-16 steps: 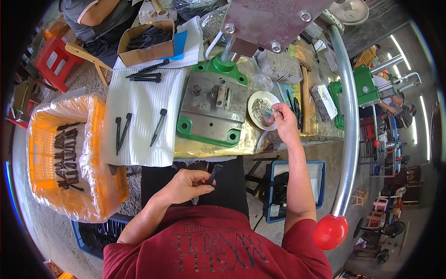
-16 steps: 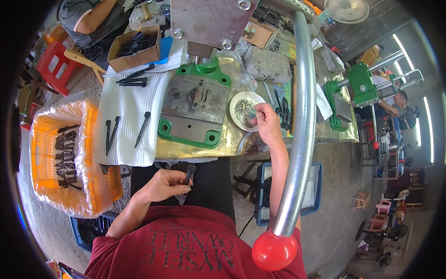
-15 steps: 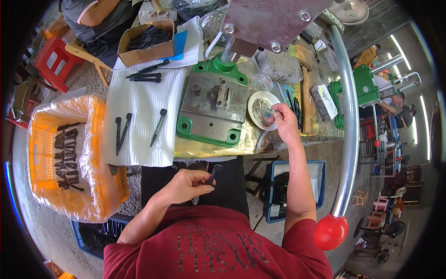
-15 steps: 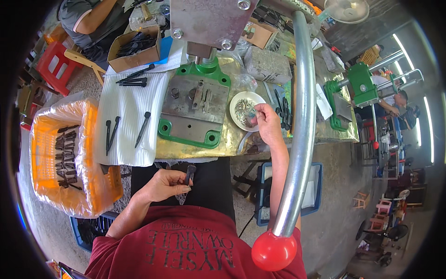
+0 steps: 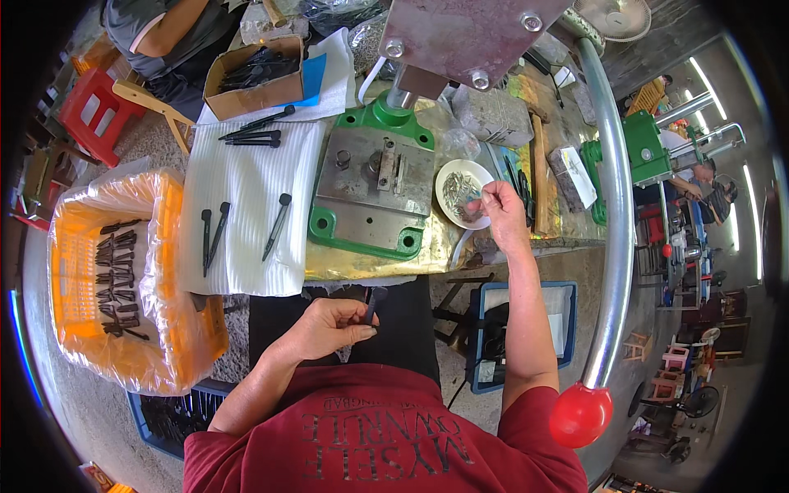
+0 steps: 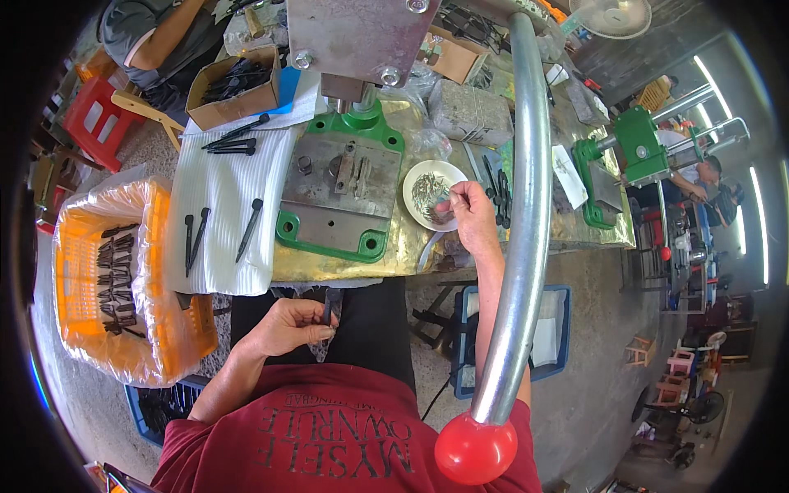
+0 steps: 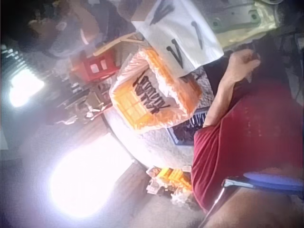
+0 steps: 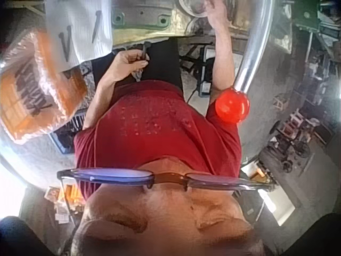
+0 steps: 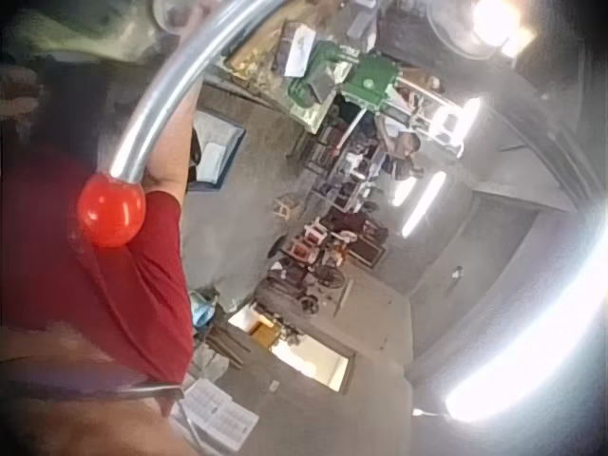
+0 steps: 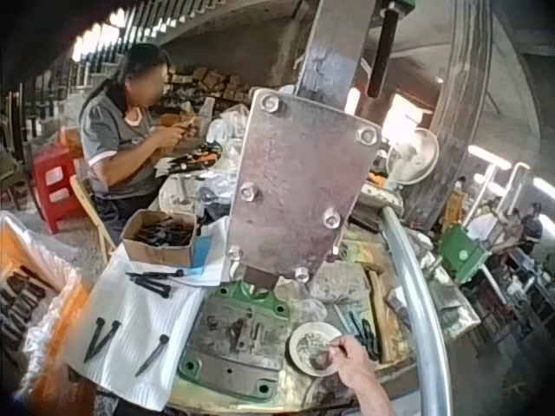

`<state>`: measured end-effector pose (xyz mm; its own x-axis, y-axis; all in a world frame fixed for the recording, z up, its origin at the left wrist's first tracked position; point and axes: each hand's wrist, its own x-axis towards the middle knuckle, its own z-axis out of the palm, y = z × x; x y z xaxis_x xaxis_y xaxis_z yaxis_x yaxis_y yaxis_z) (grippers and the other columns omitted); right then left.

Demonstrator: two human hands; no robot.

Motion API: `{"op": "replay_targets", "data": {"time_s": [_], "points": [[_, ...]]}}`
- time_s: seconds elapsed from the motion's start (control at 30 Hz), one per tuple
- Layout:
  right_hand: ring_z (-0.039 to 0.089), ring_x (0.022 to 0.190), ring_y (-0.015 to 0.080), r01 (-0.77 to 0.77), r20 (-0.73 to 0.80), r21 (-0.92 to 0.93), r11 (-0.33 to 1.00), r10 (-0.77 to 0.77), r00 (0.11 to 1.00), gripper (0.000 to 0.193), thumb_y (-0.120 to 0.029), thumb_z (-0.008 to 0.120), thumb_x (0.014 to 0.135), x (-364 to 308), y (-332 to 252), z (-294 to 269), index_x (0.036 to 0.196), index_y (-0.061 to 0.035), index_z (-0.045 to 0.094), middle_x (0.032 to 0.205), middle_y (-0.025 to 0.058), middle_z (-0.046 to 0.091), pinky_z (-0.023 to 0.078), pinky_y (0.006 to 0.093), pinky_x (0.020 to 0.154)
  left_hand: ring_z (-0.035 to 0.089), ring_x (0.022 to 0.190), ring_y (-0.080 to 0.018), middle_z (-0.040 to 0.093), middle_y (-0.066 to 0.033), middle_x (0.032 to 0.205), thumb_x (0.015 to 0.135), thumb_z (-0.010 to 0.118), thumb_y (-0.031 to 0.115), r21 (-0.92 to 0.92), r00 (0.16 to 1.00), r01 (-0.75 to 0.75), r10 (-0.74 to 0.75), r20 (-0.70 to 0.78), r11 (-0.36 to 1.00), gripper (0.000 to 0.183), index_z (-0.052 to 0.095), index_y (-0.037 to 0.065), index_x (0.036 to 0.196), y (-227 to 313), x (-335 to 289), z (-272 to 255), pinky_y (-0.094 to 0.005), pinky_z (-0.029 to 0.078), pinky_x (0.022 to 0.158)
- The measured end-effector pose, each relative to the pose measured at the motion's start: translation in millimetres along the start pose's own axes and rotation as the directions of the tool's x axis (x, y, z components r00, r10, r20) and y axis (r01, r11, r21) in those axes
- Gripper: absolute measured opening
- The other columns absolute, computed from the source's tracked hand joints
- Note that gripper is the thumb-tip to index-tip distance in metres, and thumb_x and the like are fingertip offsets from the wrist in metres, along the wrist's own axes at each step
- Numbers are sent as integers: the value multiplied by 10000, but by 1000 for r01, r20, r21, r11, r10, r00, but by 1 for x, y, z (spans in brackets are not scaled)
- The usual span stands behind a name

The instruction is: The person assembles black plastic pieces by inserting small metal pins into each piece by hand, pressing them with a manual press machine, and placing the finished pieces into a storage crate.

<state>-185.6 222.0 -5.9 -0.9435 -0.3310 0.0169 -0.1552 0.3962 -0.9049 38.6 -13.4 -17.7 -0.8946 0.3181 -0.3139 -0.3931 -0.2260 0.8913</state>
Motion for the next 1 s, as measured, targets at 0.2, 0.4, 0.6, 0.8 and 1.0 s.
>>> {"op": "replay_targets", "data": {"time_s": [0.2,0.4,0.6,0.8,1.0], "points": [[537,652,107,-8,-64,152,988,18,998,71,-83,431,850,0,0,4,839,-14,445,720,28,484,391,222,590,472,663,-18,530,29,713,763,594,43,-31,1000,0,0,4,1000,142,572,-2,895,-2,1,-1,-168,413,597],[526,617,109,7,-48,238,971,5,999,134,-146,440,859,-8,-11,7,828,-15,445,710,33,484,401,230,594,464,639,-12,523,34,698,765,591,44,-35,1000,-27,26,-15,999,136,568,2,892,-1,1,0,-164,402,567],[488,618,100,15,-24,344,939,-7,1000,167,-183,451,858,-42,-42,33,805,-24,453,683,24,485,379,226,594,464,601,-18,519,31,674,765,578,24,-124,995,-87,80,-62,989,102,560,11,865,10,7,4,-166,387,523],[453,675,89,36,73,488,872,-82,994,137,-141,455,855,-90,-66,79,832,-6,460,723,24,480,372,213,631,524,632,-60,559,-20,710,760,588,33,-97,976,-168,152,-157,981,76,566,-1,825,29,20,16,-180,439,566],[392,627,58,35,75,439,898,-75,994,84,-84,495,831,-115,-73,102,804,-10,468,731,2,450,336,183,565,520,628,-58,556,-13,731,788,573,90,-154,951,-271,240,-195,950,132,555,-1,882,26,29,17,-179,442,544]]}}
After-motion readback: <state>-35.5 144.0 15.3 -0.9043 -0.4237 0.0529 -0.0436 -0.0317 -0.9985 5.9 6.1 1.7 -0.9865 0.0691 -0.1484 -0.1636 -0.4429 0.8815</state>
